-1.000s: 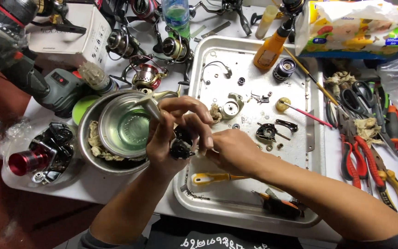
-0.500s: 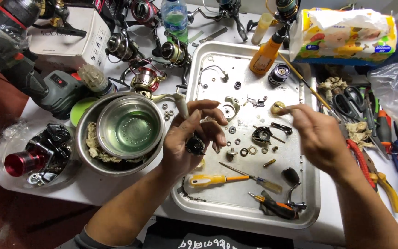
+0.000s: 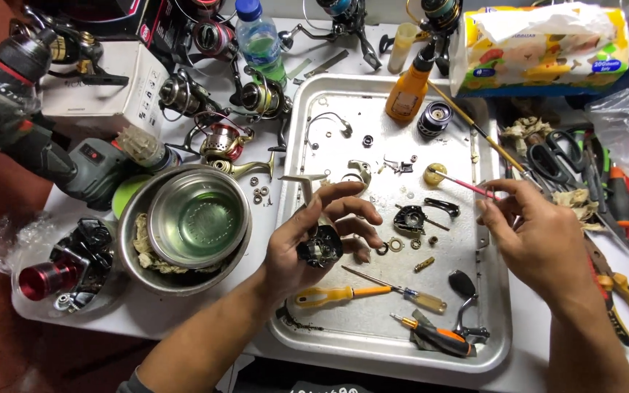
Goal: Assembling the internal mechanism of a fishing reel by placing gears, bearings, and other small components into the housing.
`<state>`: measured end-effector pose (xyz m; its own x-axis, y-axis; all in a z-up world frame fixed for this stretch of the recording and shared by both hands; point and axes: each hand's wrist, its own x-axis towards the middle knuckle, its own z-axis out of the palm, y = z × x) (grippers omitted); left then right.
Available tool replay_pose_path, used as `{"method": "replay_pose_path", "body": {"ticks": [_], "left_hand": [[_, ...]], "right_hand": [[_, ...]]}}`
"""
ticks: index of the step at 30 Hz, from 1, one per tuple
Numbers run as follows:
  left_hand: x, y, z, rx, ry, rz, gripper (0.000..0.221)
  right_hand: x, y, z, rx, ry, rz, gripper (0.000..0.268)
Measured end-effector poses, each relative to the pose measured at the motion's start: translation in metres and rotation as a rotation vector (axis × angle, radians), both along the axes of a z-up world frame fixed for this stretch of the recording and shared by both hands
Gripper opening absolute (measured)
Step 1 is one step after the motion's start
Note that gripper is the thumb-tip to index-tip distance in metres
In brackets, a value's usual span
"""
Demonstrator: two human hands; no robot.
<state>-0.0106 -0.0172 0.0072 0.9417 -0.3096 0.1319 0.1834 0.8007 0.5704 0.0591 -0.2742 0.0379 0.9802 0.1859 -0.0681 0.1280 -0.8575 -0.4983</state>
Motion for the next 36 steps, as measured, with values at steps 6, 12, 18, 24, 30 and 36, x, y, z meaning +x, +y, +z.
{"method": "replay_pose_path", "body": {"ticks": [6,12,18,24,30,36], "left_hand": [[0.000,0.000,-0.001,0.020,-0.047,0.027,0.043],[0.003,-0.002,-0.002,0.071,-0.038,0.158,0.042],[0.004,-0.004,-0.001,0.091,-0.016,0.161,0.044],[0.004,-0.005,0.000,0.117,0.000,0.195,0.046],[0.003,-0.005,0.001,0.133,0.001,0.198,0.045],[0.003,-0.005,0.000,0.108,0.007,0.183,0.045]], "right_hand": [[-0.003,-0.003,0.000,0.102,-0.113,-0.021,0.025],[0.000,-0.014,-0.010,0.124,-0.287,-0.016,0.016],[0.001,-0.007,-0.007,0.085,-0.138,-0.035,0.019],[0.003,-0.002,-0.007,0.011,-0.006,-0.116,0.020],[0.007,-0.004,-0.017,-0.116,0.016,-0.112,0.020],[0.011,-0.003,-0.025,-0.149,0.002,-0.022,0.025]]}}
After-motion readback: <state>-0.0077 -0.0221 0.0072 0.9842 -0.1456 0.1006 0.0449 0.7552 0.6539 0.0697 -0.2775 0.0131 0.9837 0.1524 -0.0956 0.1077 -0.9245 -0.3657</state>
